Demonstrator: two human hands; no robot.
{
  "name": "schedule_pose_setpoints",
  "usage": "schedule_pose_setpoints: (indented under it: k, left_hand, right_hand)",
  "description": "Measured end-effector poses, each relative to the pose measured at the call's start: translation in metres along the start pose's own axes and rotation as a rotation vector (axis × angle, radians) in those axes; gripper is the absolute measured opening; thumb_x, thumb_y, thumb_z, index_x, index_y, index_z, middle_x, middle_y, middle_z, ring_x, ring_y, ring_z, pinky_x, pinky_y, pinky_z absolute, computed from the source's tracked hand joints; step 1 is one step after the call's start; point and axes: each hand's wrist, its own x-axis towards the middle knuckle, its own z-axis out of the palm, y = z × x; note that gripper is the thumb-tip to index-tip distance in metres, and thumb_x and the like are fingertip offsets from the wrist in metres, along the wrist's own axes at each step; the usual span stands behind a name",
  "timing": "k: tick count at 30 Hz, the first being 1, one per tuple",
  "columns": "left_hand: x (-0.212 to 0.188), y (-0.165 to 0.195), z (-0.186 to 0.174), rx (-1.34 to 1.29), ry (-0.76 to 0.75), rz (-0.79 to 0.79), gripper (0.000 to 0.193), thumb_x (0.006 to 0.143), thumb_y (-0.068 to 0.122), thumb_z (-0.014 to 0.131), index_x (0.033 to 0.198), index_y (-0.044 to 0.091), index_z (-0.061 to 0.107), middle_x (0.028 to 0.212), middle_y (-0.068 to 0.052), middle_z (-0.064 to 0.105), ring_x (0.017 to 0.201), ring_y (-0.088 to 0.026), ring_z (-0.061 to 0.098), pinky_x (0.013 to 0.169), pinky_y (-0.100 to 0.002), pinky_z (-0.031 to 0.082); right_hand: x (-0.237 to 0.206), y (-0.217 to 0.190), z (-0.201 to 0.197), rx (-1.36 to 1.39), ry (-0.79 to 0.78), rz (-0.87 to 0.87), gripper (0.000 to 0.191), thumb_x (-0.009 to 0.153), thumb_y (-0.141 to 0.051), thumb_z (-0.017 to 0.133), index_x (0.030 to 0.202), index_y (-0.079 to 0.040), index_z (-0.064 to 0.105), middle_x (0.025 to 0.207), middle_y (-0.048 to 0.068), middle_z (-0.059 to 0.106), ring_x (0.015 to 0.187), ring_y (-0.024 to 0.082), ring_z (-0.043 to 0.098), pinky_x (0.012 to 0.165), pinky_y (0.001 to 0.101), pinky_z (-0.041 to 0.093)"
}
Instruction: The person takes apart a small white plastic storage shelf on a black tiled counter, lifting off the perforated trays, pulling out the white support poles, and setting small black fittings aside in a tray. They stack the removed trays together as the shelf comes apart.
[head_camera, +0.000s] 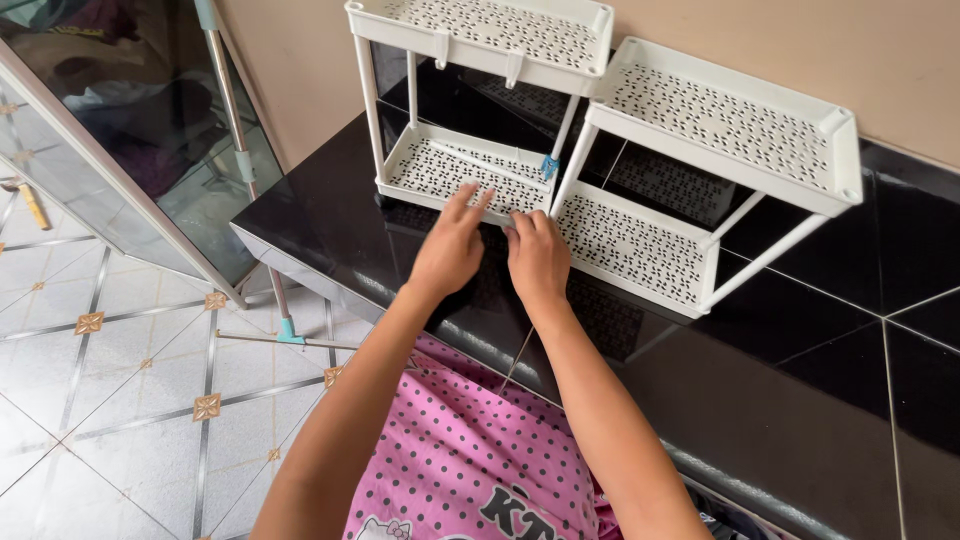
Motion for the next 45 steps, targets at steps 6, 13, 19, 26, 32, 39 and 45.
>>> schedule_pose_setpoints:
  k: [6,13,19,26,32,39,45]
  left_hand:
    - [-0.006,-0.032,-0.035,0.043,0.499,-0.394,0.072,0.087,0.015,0.072,0.149,-0.004,0.04,0.141,-0.026,0.051,0.134,-0.044,0.048,0.113,-0.049,0.038]
    - [0.004,-0.05,-0.021,-0.133,0.245,-0.584,0.055,0.099,0.036,0.069,0.139,0.002,0.053,0.12,-0.018,0.068,0.119,-0.037,0.061,0.115,-0.053,0.033]
    - [0.01,-0.038,-0.009,-0.125,0.253,-0.668,0.061,0.092,0.042,0.073,0.134,0.002,0.055,0.116,-0.018,0.07,0.116,-0.033,0.064,0.121,-0.057,0.022]
    - [0.004,-0.025,-0.005,-0.18,0.278,-0.597,0.072,0.092,0.044,0.072,0.144,0.0,0.051,0.123,-0.019,0.071,0.121,-0.033,0.064,0.12,-0.056,0.023]
    - [0.003,-0.024,-0.001,-0.123,0.217,-0.635,0.075,0.091,0.046,0.071,0.145,-0.002,0.051,0.122,-0.021,0.07,0.121,-0.034,0.063,0.121,-0.055,0.024]
    - [0.0,-0.027,0.003,-0.115,0.267,-0.591,0.058,0.098,0.037,0.064,0.142,-0.001,0.055,0.129,-0.019,0.068,0.126,-0.034,0.059,0.12,-0.054,0.024]
    - [-0.002,-0.029,0.004,-0.098,0.226,-0.622,0.047,0.097,0.029,0.061,0.135,0.001,0.059,0.12,-0.015,0.069,0.121,-0.032,0.061,0.12,-0.052,0.025]
  right_hand:
    - [-0.002,0.003,0.006,-0.134,-0.057,0.208,0.017,0.101,-0.017,0.068,0.094,-0.002,0.075,0.093,0.008,0.068,0.088,0.027,0.069,0.069,0.0404,0.057]
    - [-0.004,0.003,0.016,-0.068,0.082,-0.168,0.023,0.096,-0.008,0.065,0.116,-0.005,0.076,0.117,0.008,0.068,0.109,0.025,0.06,0.101,0.043,0.047]
    - [-0.007,-0.002,0.002,-0.053,0.049,-0.114,0.016,0.094,-0.014,0.07,0.108,-0.009,0.076,0.115,0.005,0.065,0.109,0.026,0.057,0.098,0.0443,0.041]
    - [-0.005,-0.006,-0.009,-0.038,-0.003,-0.155,0.023,0.096,-0.022,0.07,0.112,-0.007,0.073,0.11,0.008,0.063,0.108,0.026,0.057,0.097,0.045,0.039]
    - [0.01,-0.023,0.009,0.22,-0.155,-0.089,0.025,0.096,-0.018,0.07,0.116,-0.004,0.072,0.115,0.011,0.065,0.107,0.031,0.062,0.096,0.044,0.048]
    - [0.06,-0.042,0.044,0.734,-0.23,0.139,0.026,0.091,-0.008,0.072,0.117,-0.003,0.072,0.106,0.008,0.076,0.096,0.019,0.074,0.086,0.0335,0.061]
    - [0.081,-0.072,0.066,0.762,-0.339,0.291,0.024,0.082,-0.014,0.083,0.101,-0.003,0.074,0.09,0.006,0.078,0.083,0.015,0.076,0.079,0.0297,0.063]
